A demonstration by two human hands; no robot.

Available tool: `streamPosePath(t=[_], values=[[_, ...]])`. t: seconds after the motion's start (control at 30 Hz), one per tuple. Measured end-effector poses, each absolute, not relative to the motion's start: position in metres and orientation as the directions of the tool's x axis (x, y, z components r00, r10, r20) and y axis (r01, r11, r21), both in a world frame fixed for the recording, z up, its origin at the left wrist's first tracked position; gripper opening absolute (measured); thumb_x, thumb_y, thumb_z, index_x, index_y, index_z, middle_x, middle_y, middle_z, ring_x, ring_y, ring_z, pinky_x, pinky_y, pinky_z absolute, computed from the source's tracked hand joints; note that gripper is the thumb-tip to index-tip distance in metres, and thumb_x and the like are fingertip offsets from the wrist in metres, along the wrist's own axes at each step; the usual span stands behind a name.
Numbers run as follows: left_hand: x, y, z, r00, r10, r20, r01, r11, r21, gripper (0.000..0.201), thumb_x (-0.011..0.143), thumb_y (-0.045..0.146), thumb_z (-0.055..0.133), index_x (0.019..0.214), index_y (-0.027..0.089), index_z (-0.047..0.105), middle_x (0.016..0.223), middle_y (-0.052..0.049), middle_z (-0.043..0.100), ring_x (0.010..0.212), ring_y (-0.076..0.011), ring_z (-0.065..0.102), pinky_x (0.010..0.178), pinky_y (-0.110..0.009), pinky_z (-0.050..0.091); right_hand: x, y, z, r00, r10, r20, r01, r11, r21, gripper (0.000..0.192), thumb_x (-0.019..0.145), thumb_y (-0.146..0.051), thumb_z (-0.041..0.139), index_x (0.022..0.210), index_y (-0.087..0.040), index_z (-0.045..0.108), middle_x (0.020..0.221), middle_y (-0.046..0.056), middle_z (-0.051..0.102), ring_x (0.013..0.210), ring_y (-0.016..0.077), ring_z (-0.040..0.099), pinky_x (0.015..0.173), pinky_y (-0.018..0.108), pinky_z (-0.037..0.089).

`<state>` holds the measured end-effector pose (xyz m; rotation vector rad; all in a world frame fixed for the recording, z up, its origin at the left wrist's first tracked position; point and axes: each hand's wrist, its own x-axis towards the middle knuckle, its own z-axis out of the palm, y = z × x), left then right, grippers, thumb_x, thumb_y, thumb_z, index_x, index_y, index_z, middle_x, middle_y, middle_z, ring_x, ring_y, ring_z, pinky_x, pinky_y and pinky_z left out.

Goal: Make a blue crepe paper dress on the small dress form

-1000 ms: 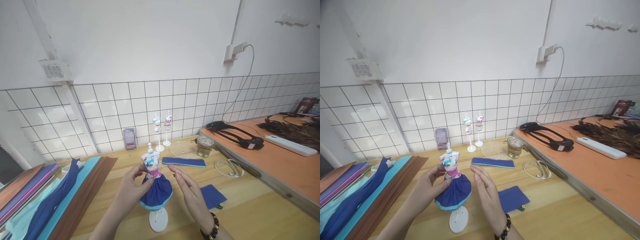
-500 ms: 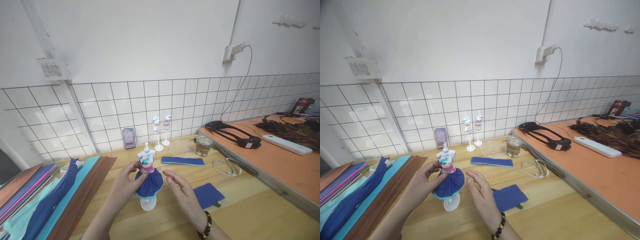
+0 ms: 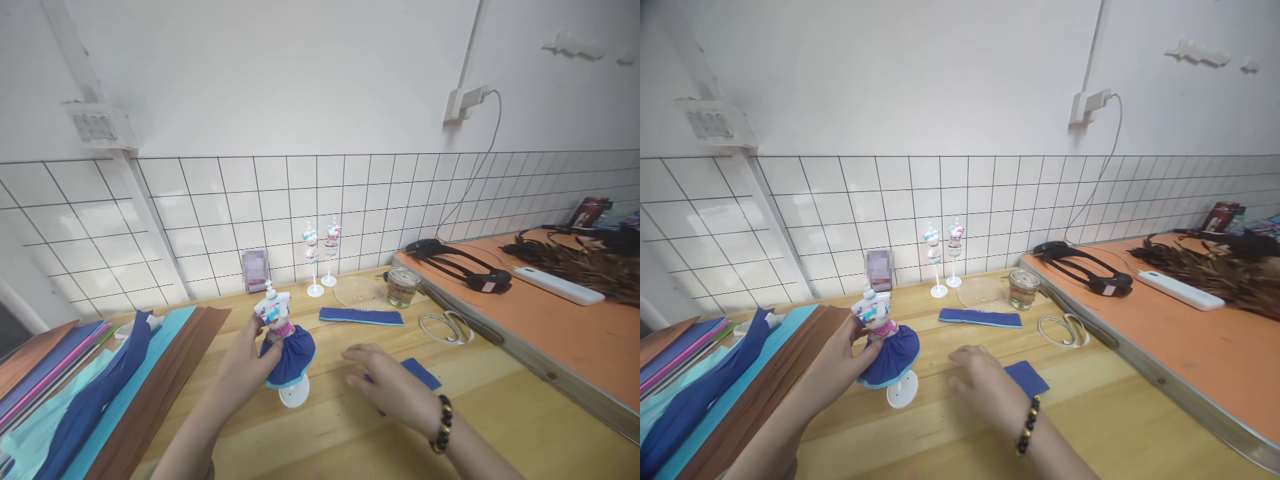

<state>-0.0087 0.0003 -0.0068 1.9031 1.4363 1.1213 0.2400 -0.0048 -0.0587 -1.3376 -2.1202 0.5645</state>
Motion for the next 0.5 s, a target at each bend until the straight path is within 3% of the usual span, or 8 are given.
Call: streamPosePath(t=[0.17, 0.23, 0.33, 0.4, 0.5], values=[[0.0, -0.001, -0.007, 0.112, 0.931, 0.348, 0.426, -0.361, 0.83, 0.036, 0.077, 0.015, 0.049, 0.113, 0.02, 0.049, 0.115, -0.009, 0.063, 0.107, -0.0251, 0.058, 0.096, -0.044, 0.041, 0.281, -0.019, -0.068, -0.347, 0.911, 0.222, 0.797, 0.411, -0.443, 0.044, 0.07, -0.004, 0.05, 0.108, -0.02, 0.066, 0.108, 0.013, 0.067, 0.103, 0.0321, 0.057, 0.087, 0.049, 0.044], [0.001, -0.002, -0.007, 0.109, 0.933, 0.343, 0.436, -0.355, 0.827, 0.035, 0.076, 0.015, 0.049, 0.111, 0.019, 0.052, 0.112, -0.009, 0.064, 0.104, -0.0255, 0.06, 0.094, -0.044, 0.043, 0.29, -0.029, -0.084, -0.437, 0.856, 0.276, 0.847, 0.495, -0.195, 0.055, 0.069, 0.004, 0.041, 0.112, -0.022, 0.063, 0.105, 0.01, 0.068, 0.097, 0.0268, 0.06, 0.084, 0.044, 0.047], [0.001, -0.003, -0.008, 0.115, 0.926, 0.359, 0.46, -0.37, 0.807, 0.029, 0.075, 0.015, 0.05, 0.104, 0.018, 0.055, 0.106, -0.009, 0.067, 0.098, -0.0256, 0.062, 0.09, -0.043, 0.045, 0.298, -0.038, -0.109, -0.501, 0.788, 0.359, 0.857, 0.508, 0.082, 0.052, 0.073, 0.005, 0.038, 0.113, -0.02, 0.061, 0.101, 0.012, 0.069, 0.092, 0.0283, 0.06, 0.078, 0.045, 0.047], [0.0, -0.003, -0.008, 0.125, 0.924, 0.361, 0.461, -0.377, 0.803, 0.029, 0.075, 0.015, 0.05, 0.103, 0.018, 0.056, 0.104, -0.009, 0.068, 0.097, -0.0255, 0.063, 0.089, -0.043, 0.046, 0.299, -0.038, -0.117, -0.46, 0.799, 0.387, 0.875, 0.482, 0.044, 0.048, 0.075, 0.004, 0.038, 0.111, -0.018, 0.062, 0.099, 0.015, 0.069, 0.091, 0.0319, 0.059, 0.078, 0.051, 0.045], [0.0, -0.003, -0.009, 0.143, 0.93, 0.339, 0.425, -0.367, 0.828, 0.032, 0.076, 0.015, 0.049, 0.108, 0.019, 0.053, 0.108, -0.009, 0.065, 0.101, -0.0252, 0.061, 0.091, -0.043, 0.045, 0.301, -0.034, -0.116, -0.376, 0.85, 0.369, 0.865, 0.465, -0.189, 0.042, 0.077, 0.001, 0.039, 0.105, -0.015, 0.066, 0.091, 0.016, 0.069, 0.087, 0.0339, 0.059, 0.079, 0.056, 0.042]])
